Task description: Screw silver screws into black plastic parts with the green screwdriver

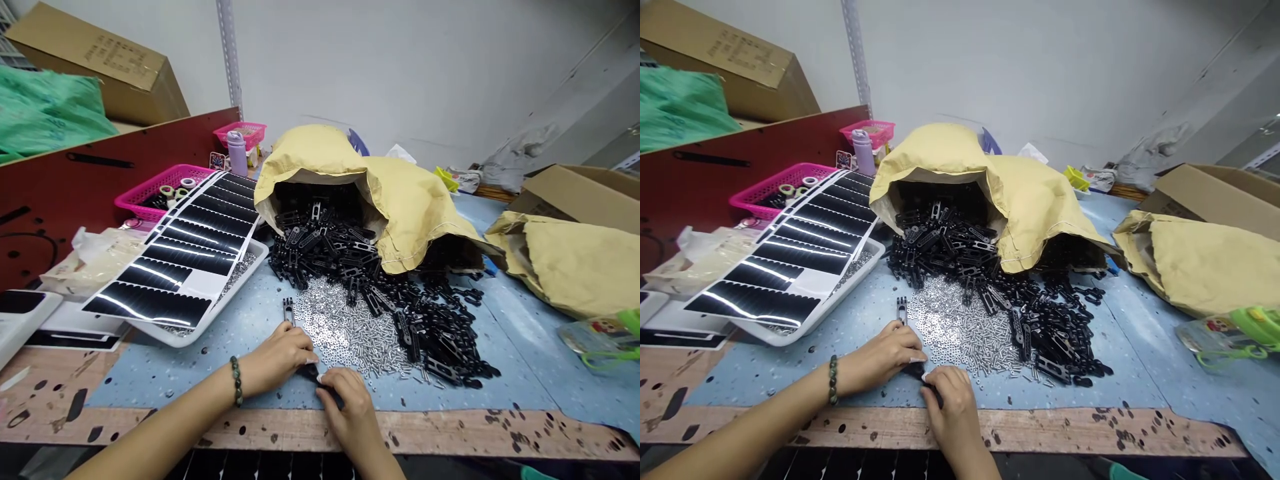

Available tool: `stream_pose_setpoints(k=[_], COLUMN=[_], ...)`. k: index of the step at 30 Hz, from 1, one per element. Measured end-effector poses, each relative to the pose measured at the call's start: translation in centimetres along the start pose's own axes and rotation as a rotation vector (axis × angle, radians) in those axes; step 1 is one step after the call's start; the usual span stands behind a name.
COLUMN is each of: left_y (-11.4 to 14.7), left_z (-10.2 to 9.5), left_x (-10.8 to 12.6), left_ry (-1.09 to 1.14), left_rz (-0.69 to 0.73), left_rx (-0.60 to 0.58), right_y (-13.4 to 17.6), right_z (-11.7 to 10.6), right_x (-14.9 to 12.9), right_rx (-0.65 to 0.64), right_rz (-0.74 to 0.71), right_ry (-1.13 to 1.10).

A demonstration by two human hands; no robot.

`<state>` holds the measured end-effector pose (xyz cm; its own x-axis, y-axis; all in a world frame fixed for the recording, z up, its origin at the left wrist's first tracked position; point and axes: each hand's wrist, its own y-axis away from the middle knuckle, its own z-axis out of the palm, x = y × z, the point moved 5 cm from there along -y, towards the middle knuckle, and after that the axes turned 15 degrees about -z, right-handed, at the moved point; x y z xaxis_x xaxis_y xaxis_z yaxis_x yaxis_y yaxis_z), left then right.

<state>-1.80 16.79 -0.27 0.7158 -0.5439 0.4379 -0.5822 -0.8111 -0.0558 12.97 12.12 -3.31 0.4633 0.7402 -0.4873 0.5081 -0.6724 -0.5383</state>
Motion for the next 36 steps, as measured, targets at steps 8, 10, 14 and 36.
stream_pose_setpoints(k=[8, 10, 14, 36], left_y=[-1.7, -1.2, 0.1, 0.5], left_z=[-0.9, -0.5, 0.2, 0.3], left_x=[0.0, -0.2, -0.5, -0.7], left_ry=[-0.011, -0.006, 0.010, 0.042], left_rz=[0.052, 0.045, 0.005, -0.035], left_rx=[-0.036, -0.035, -0.002, 0.016], right_y=[0.3, 0.1, -0.3, 0.3], right_z=[-0.1, 0.0, -0.2, 0.4], right_x=[0.1, -0.2, -0.7, -1.0], right_rx=[0.053, 0.026, 0.021, 0.118], right_rz=[0.035, 0.020, -0.023, 0.128], right_ry=[0.032, 0.047, 0.079, 0.100])
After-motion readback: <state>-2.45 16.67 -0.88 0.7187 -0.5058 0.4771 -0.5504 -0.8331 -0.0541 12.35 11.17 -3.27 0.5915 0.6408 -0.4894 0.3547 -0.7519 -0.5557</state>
